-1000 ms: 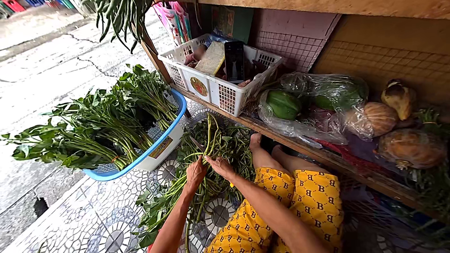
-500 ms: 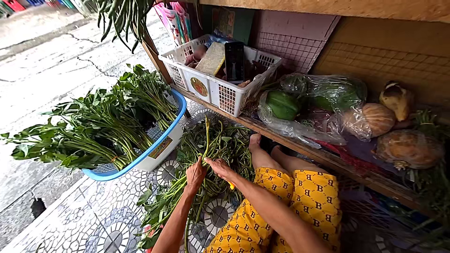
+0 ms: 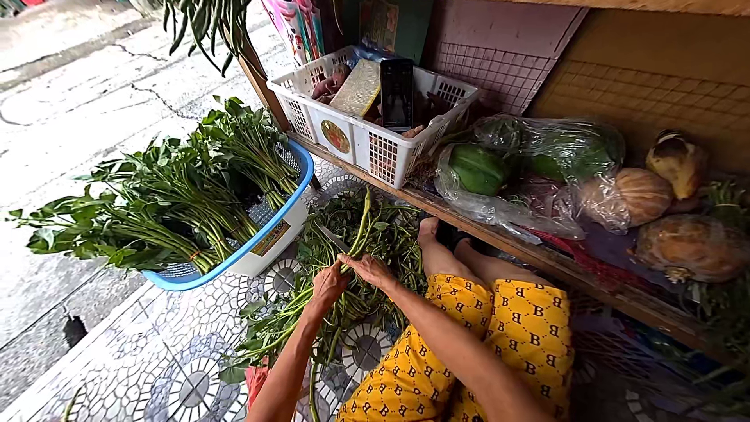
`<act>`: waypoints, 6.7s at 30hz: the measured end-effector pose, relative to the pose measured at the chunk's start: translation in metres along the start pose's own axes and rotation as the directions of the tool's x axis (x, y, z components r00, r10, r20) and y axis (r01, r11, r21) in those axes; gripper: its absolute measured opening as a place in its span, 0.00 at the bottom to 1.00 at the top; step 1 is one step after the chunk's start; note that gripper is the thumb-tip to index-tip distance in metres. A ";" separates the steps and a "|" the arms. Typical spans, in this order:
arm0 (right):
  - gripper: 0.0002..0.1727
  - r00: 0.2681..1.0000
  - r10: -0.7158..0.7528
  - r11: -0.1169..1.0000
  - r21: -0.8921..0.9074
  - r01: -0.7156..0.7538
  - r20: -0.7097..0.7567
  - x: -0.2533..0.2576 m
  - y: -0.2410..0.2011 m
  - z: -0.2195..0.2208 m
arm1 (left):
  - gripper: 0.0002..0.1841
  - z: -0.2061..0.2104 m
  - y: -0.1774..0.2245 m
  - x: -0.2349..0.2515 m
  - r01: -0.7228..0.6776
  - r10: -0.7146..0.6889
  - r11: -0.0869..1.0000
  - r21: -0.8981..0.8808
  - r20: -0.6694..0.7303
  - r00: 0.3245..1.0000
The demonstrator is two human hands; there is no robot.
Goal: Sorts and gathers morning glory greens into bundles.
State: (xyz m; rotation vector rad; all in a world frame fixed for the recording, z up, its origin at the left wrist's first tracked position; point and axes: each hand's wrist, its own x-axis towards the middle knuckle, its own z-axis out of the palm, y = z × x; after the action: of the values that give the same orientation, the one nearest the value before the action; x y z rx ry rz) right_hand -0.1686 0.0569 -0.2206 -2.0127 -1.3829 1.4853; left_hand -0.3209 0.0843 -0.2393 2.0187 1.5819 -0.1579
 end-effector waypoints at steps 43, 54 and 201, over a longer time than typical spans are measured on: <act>0.44 0.995 0.093 0.980 0.171 -0.097 0.031 -0.005 -0.003 -0.013 | 0.28 0.006 -0.034 0.015 -0.137 0.117 0.883 -0.448 -0.074 0.990; 0.24 0.996 0.074 0.874 0.477 -0.093 0.058 -0.001 -0.002 -0.013 | 0.13 -0.028 -0.039 -0.007 -0.087 0.432 0.523 -0.848 0.176 0.885; 0.12 0.723 -0.635 0.484 0.588 0.648 -0.273 0.028 -0.017 -0.098 | 0.17 0.095 -0.256 -0.146 0.725 -0.667 0.686 -0.055 0.351 0.657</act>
State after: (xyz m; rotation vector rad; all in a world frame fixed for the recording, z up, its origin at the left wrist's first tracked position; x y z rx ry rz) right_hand -0.0942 0.1171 -0.1829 -0.8916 -1.1634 1.2967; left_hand -0.5766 -0.0510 -0.3481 1.0630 1.9952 -0.5605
